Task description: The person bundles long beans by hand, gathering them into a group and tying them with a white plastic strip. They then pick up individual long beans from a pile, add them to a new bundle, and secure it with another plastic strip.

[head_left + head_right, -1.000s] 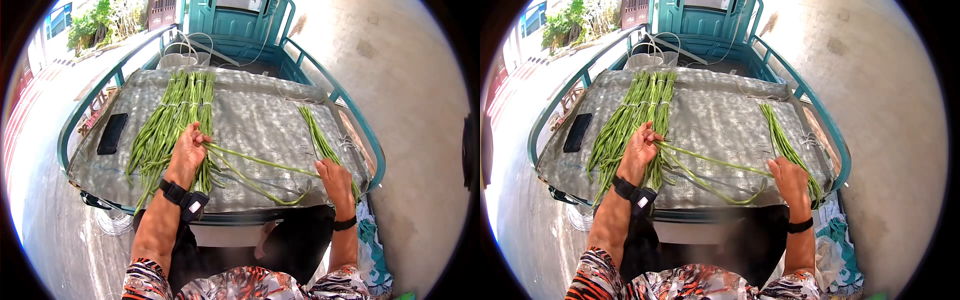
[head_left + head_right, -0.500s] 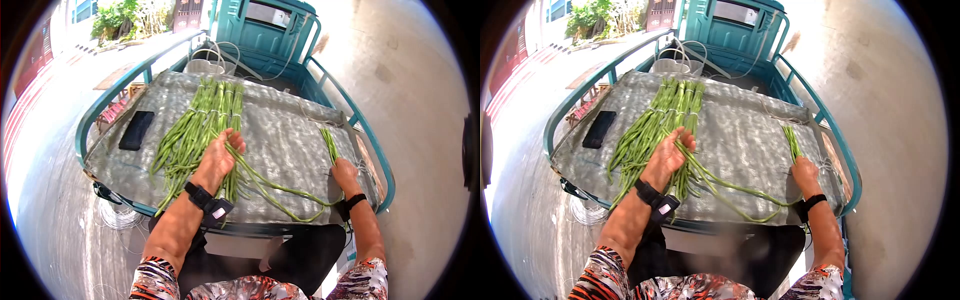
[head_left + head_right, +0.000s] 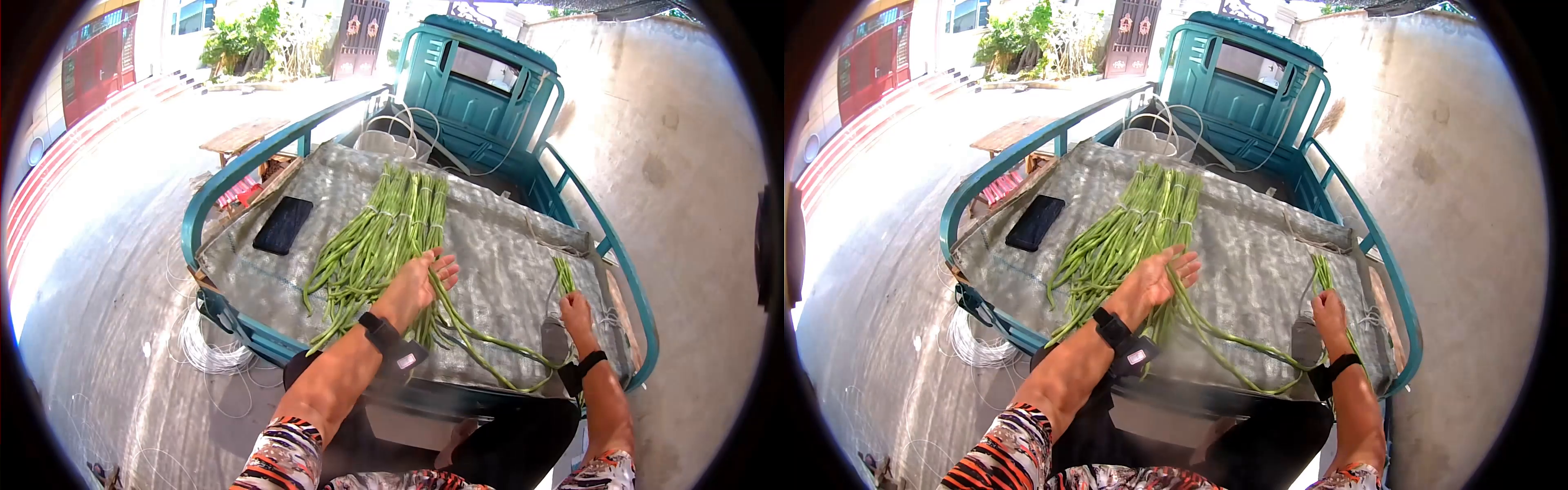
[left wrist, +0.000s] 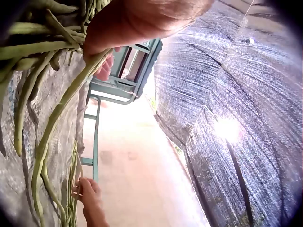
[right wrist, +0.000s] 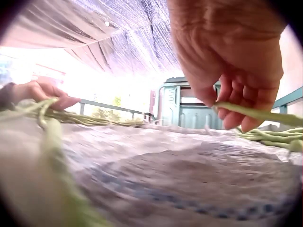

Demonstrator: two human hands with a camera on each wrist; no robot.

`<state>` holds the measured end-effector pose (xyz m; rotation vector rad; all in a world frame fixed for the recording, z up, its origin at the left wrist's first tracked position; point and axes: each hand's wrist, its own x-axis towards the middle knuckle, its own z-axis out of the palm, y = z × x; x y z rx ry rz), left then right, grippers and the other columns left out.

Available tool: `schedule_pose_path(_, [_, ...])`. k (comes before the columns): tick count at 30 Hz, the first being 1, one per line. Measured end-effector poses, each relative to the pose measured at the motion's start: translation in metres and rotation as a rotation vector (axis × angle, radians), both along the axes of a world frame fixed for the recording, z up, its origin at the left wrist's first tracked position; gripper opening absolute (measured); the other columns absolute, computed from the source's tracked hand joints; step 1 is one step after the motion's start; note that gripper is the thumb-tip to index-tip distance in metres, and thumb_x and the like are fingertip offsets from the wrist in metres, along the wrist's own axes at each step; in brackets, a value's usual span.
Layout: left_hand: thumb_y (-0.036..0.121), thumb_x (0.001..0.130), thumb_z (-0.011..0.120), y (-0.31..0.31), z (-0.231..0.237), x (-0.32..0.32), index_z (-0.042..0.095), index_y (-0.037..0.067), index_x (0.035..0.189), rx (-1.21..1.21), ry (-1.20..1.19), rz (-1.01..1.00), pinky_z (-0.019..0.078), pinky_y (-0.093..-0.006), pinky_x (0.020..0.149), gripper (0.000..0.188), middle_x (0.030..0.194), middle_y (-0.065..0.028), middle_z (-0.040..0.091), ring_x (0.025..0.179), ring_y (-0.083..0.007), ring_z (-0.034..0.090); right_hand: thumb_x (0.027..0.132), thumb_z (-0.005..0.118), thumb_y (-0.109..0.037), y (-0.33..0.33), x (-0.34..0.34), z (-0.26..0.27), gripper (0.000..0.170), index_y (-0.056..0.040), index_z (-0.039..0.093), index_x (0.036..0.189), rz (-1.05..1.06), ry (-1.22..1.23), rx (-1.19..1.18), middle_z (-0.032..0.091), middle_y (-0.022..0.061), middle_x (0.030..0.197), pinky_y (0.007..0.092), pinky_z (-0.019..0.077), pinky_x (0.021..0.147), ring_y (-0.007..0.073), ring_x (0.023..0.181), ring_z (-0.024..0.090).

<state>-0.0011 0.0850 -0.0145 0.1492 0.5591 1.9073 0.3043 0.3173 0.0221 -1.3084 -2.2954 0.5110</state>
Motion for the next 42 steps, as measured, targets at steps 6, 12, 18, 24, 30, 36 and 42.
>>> schedule_pose_path(6, [0.015,0.097,0.049,0.003,0.004,0.007,0.031,0.000,0.136,-0.073,-0.051,-0.074,0.0482,-0.0506,0.097,0.046,0.137,-0.0269,0.038,0.121,-0.0382,0.048,0.095,0.052,-0.018,-0.110,-0.065,0.036,0.016,-0.0019,0.051,0.098,0.363,0.533,-0.454,0.055,0.0041,0.079,0.0252,0.0419,0.041,0.0096,0.046,0.051])
schedule_pose_path(12, [0.018,0.098,0.048,0.001,0.005,0.008,0.040,0.001,0.127,0.086,-0.105,-0.009,0.0480,-0.0499,0.096,0.035,0.136,-0.0239,0.043,0.118,-0.0363,0.051,0.090,0.059,-0.018,-0.174,-0.076,0.030,0.018,-0.0009,0.057,0.096,0.551,0.206,-0.372,0.061,0.0047,0.077,0.0264,0.0431,0.046,0.0105,0.052,0.054])
schedule_pose_path(18, [0.022,0.099,0.048,-0.008,0.026,0.015,0.049,0.007,0.122,0.131,0.053,-0.034,0.0489,-0.0450,0.092,0.028,0.127,-0.0181,0.053,0.111,-0.0303,0.056,0.090,0.060,-0.018,-0.170,-0.069,0.018,0.018,-0.0015,0.058,0.096,0.526,0.158,-0.291,0.061,0.0047,0.075,0.0262,0.0443,0.047,0.0092,0.054,0.053])
schedule_pose_path(24, [0.025,0.099,0.047,-0.005,0.017,0.014,0.054,0.006,0.116,0.150,0.118,-0.015,0.0484,-0.0449,0.091,0.026,0.110,-0.0137,0.060,0.102,-0.0280,0.058,0.090,0.061,-0.018,-0.168,-0.065,0.006,0.018,-0.0009,0.058,0.096,0.536,0.205,-0.370,0.061,0.0054,0.075,0.0263,0.0443,0.046,0.0095,0.053,0.054])
schedule_pose_path(30, [0.022,0.100,0.046,-0.013,0.039,0.027,0.054,0.004,0.110,0.118,0.074,0.017,0.0497,-0.0437,0.088,0.022,0.087,-0.0072,0.061,0.090,-0.0243,0.060,0.090,0.060,-0.019,-0.167,-0.059,0.010,0.018,-0.0013,0.059,0.096,0.487,0.164,-0.325,0.061,0.0075,0.072,0.0284,0.0449,0.049,0.0128,0.056,0.056])
schedule_pose_path(36, [0.020,0.101,0.044,-0.003,0.014,0.009,0.048,0.005,0.098,0.190,-0.069,0.071,0.0530,-0.0426,0.078,0.016,0.071,-0.0027,0.051,0.064,-0.0177,0.054,0.094,0.052,-0.030,-0.140,-0.008,0.040,0.028,-0.0057,0.060,0.083,0.402,-0.156,0.141,0.058,0.0179,0.069,0.0444,0.0441,0.060,0.0370,0.066,0.058])
schedule_pose_path(42, [0.016,0.099,0.048,-0.001,0.015,0.010,0.049,0.003,0.097,-0.009,-0.151,0.194,0.0513,-0.0396,0.074,0.014,0.066,-0.0007,0.044,0.058,-0.0155,0.047,0.088,0.057,-0.027,-0.049,0.095,0.030,0.024,-0.0065,0.061,0.077,0.083,-0.525,0.520,0.063,0.0145,0.074,0.0473,0.0458,0.061,0.0346,0.072,0.062])
